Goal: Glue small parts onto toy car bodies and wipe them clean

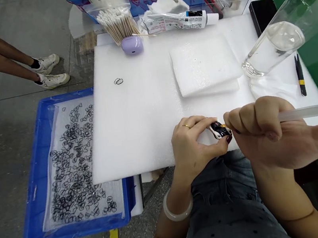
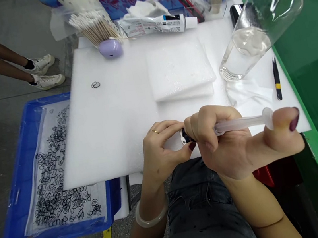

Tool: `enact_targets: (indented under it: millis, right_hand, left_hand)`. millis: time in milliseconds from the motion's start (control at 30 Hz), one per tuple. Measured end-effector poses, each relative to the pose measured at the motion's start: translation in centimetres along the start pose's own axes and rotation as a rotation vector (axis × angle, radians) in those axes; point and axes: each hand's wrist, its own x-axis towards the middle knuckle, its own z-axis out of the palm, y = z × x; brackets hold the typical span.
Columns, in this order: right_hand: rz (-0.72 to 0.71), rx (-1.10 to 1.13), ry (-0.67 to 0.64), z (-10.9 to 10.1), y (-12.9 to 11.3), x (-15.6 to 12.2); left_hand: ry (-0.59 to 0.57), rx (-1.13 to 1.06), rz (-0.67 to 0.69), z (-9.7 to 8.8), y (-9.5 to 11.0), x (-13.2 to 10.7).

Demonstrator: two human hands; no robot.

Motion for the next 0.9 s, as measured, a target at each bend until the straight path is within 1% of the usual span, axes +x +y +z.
enact_targets:
  millis: [67, 233, 433, 533, 633, 900]
  right_hand:
    - [-0.002, -0.024, 0.000, -0.03, 0.07, 0.07]
    - [-0.078, -0.022, -0.052, -0.23, 0.32, 0.24]
    - [-0.075, -0.050, -0.016, -0.26, 0.39, 0.04]
    - [-0.115, -0.018, -0.023, -0.30, 0.49, -0.08]
    - [-0.125, -0.024, -0.027, -0.31, 0.48, -0.15]
    - [-0.060, -0.108, 0.040, -0.66, 0.07, -0.75]
  left_hand:
    - [-0.008, 0.005, -0.010, -0.03, 0.05, 0.01]
    - [-0.012, 0.021, -0.017, -0.07, 0.08, 0.02]
    - [-0.015, 0.010, -0.007, -0.07, 0.04, -0.07]
    - [-0.018, 0.007, -0.004, -0.08, 0.03, -0.08]
    - [-0.010, 0.012, 0.005, -0.08, 0.02, -0.05]
    - [-0.006, 0.028, -0.004, 0.00, 0.07, -0.06]
